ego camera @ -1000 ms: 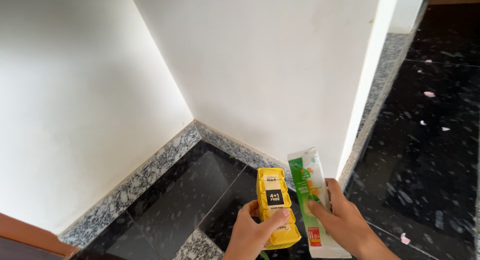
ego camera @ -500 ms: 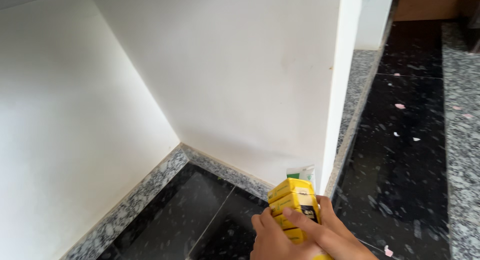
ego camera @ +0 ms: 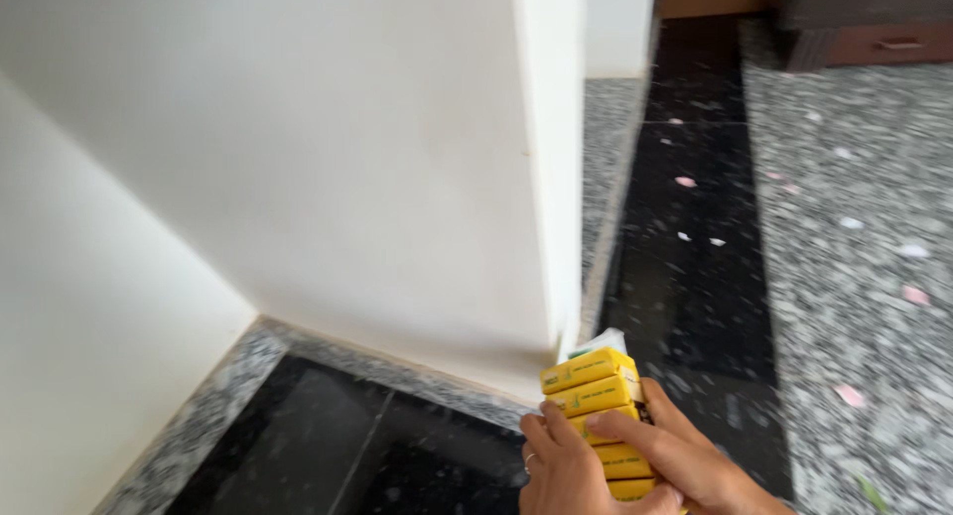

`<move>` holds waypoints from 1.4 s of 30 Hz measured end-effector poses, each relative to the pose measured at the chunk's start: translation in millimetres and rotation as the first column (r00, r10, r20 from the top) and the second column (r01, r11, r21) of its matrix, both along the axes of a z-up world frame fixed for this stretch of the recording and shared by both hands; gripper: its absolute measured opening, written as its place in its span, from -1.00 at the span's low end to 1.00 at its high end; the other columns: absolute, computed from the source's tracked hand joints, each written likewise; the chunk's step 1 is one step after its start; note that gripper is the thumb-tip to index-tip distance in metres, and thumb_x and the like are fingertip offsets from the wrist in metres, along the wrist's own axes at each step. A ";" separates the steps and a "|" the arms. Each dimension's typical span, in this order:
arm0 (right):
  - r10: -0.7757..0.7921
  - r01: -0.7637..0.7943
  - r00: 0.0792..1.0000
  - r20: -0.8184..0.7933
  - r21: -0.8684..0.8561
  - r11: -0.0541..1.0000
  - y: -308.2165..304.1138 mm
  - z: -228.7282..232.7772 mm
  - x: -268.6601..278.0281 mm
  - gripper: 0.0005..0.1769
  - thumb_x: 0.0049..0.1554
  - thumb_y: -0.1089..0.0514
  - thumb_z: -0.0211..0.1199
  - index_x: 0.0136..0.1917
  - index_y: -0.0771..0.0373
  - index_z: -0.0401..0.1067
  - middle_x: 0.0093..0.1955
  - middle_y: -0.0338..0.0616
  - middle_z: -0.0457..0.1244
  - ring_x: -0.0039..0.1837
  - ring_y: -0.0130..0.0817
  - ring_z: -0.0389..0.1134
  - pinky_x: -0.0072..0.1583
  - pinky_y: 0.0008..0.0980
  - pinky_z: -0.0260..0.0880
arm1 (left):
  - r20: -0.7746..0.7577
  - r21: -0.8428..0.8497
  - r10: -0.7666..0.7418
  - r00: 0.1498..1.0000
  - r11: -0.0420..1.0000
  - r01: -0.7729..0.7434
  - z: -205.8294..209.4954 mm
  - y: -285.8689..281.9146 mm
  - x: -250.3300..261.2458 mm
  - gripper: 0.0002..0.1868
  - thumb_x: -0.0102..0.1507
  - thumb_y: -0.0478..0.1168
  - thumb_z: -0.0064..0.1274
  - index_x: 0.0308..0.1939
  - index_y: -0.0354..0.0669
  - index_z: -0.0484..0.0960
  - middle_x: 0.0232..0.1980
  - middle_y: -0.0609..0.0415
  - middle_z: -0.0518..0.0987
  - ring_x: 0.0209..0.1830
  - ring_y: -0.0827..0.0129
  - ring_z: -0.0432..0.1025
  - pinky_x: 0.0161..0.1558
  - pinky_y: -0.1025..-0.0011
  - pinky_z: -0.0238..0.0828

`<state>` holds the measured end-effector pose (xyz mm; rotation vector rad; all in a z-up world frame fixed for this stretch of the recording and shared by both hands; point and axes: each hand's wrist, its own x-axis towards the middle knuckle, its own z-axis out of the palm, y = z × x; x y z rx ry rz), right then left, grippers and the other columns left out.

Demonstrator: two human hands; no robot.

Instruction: The person transfers various toiletries, including soap bars, toothpaste, jars, and sachets, from a countertop to the floor by hand, then sorts them and packs items into plastic bags.

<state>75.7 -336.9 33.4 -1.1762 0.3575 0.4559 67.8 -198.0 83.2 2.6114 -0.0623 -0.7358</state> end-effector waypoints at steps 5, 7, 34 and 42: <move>-0.144 0.139 0.990 -0.004 -0.226 0.964 -62.7 -43.1 -10.3 -0.26 0.00 0.00 0.39 0.38 0.17 0.22 0.16 0.07 0.37 0.16 -0.17 0.45 0.17 -0.19 0.48 | 0.047 -0.281 0.015 0.999 0.960 -0.001 -57.7 -58.8 -7.5 0.46 -0.05 0.21 0.40 0.46 -0.67 -0.26 0.35 -0.27 0.09 0.44 -0.13 0.16 0.37 0.10 0.28; -0.178 0.156 0.983 -0.054 -0.278 0.948 -93.5 -56.4 -12.1 -0.27 0.02 -0.01 0.39 0.37 0.22 0.21 0.15 0.11 0.38 0.15 -0.14 0.47 0.16 -0.17 0.50 | 0.024 -0.331 -0.030 0.999 0.943 0.037 -74.8 -88.1 -4.9 0.44 -0.06 0.16 0.39 0.45 -0.71 -0.25 0.32 -0.26 0.14 0.41 -0.13 0.19 0.36 0.12 0.28; -0.293 0.193 0.949 -0.116 -0.522 0.831 -322.5 -219.7 -63.7 -0.40 0.02 -0.03 0.41 0.25 0.33 0.49 0.09 0.01 0.48 0.11 -0.26 0.52 0.22 -0.30 0.51 | 0.258 -0.165 -0.194 0.946 0.956 0.241 -194.8 -311.9 -46.7 0.41 -0.08 0.14 0.52 0.43 -0.70 -0.08 0.33 -0.23 0.19 0.31 -0.03 0.26 0.05 0.19 0.56; -0.408 0.277 0.901 0.149 -0.920 0.276 -275.0 -171.7 -44.5 -0.05 -0.10 -0.13 0.61 0.43 0.18 0.27 0.35 0.15 0.04 0.44 0.09 0.06 0.39 -0.07 0.23 | 0.201 -0.134 -0.308 0.930 0.932 0.338 -153.4 -282.0 -27.1 0.37 -0.04 0.07 0.47 0.52 -0.49 -0.15 0.41 -0.26 0.13 0.36 -0.19 0.23 0.11 0.09 0.54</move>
